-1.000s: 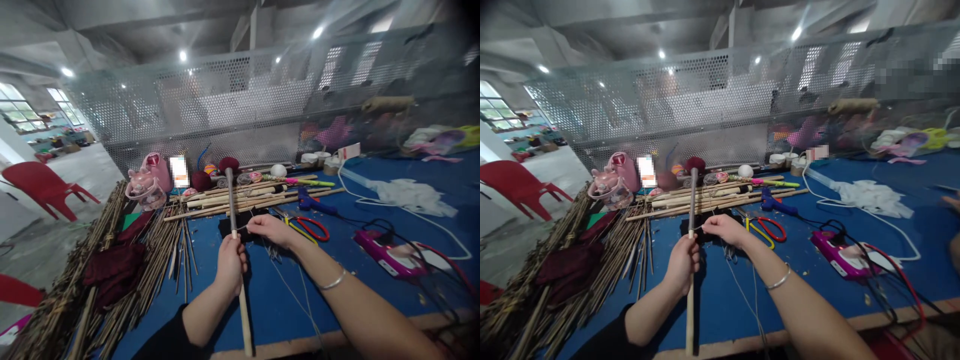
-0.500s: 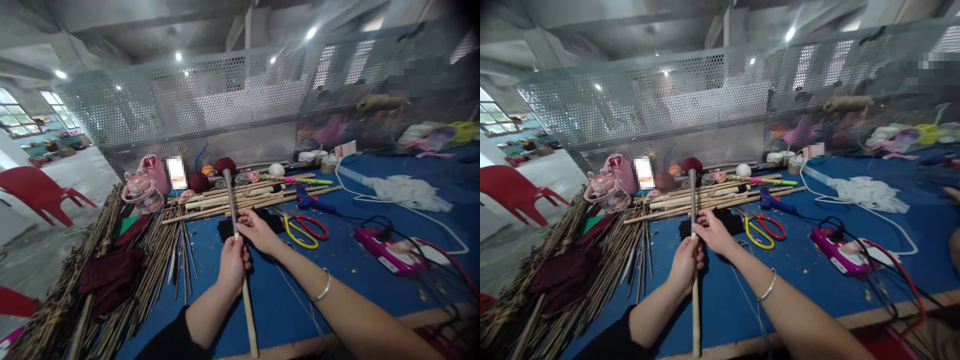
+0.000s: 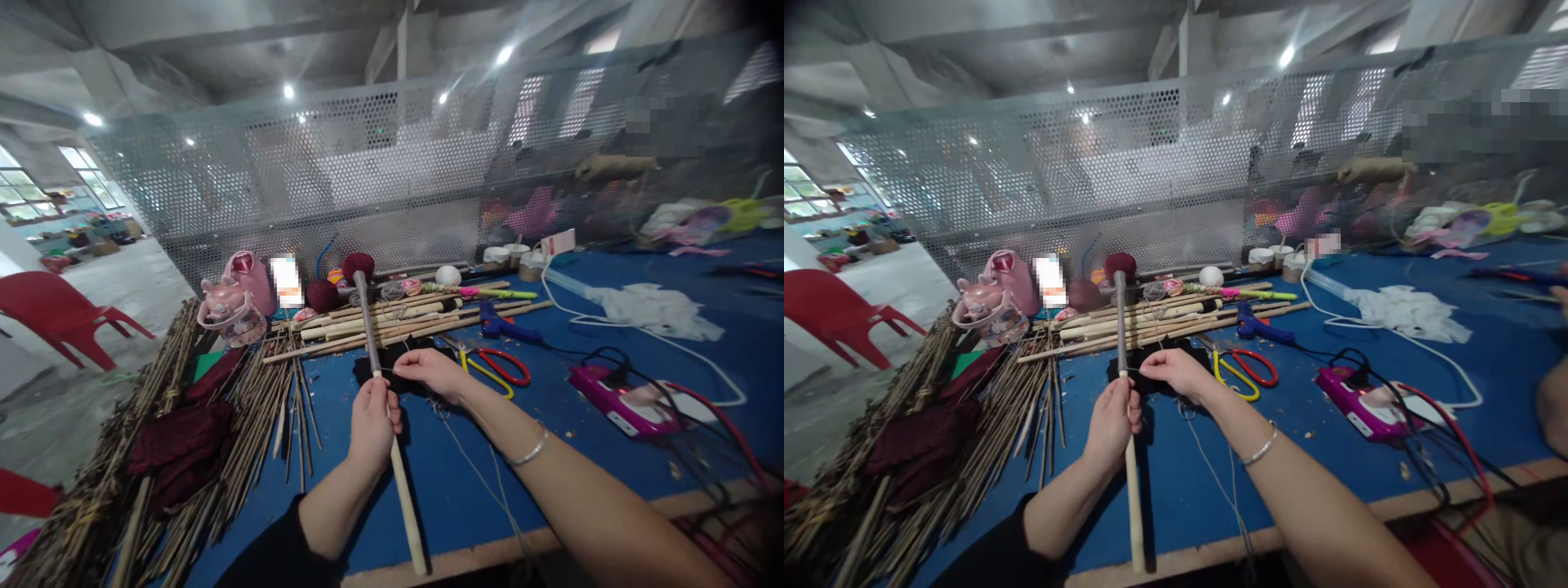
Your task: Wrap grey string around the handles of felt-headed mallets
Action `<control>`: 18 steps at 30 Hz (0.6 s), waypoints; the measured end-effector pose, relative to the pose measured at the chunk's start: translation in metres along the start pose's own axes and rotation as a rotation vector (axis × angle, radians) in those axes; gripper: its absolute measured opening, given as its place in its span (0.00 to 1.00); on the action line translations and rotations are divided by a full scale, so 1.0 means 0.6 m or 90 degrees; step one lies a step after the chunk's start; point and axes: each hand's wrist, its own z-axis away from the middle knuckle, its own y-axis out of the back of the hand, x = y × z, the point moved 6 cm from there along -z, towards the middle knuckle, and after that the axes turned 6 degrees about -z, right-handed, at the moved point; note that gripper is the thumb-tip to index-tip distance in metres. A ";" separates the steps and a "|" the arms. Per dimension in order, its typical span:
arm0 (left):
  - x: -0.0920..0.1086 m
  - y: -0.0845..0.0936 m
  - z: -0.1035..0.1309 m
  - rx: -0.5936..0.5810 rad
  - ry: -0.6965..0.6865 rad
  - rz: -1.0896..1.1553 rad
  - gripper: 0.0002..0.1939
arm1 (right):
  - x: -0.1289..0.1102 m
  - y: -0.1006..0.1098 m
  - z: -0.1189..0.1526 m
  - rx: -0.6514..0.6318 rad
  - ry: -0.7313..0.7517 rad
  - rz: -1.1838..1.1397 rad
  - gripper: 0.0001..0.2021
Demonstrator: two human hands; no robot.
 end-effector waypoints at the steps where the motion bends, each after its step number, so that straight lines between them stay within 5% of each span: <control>1: 0.000 -0.002 0.002 -0.005 0.001 0.002 0.17 | 0.003 -0.003 -0.001 0.006 -0.007 0.003 0.13; 8: -0.019 -0.014 0.012 -0.076 0.209 0.230 0.07 | 0.026 -0.025 -0.006 0.005 -0.042 0.018 0.06; 11: -0.021 -0.007 0.010 -0.047 0.250 0.278 0.07 | 0.021 -0.022 -0.005 0.028 -0.033 0.063 0.08; 18: -0.012 0.005 0.004 0.014 0.156 0.181 0.15 | 0.005 -0.006 -0.003 0.077 0.000 0.117 0.09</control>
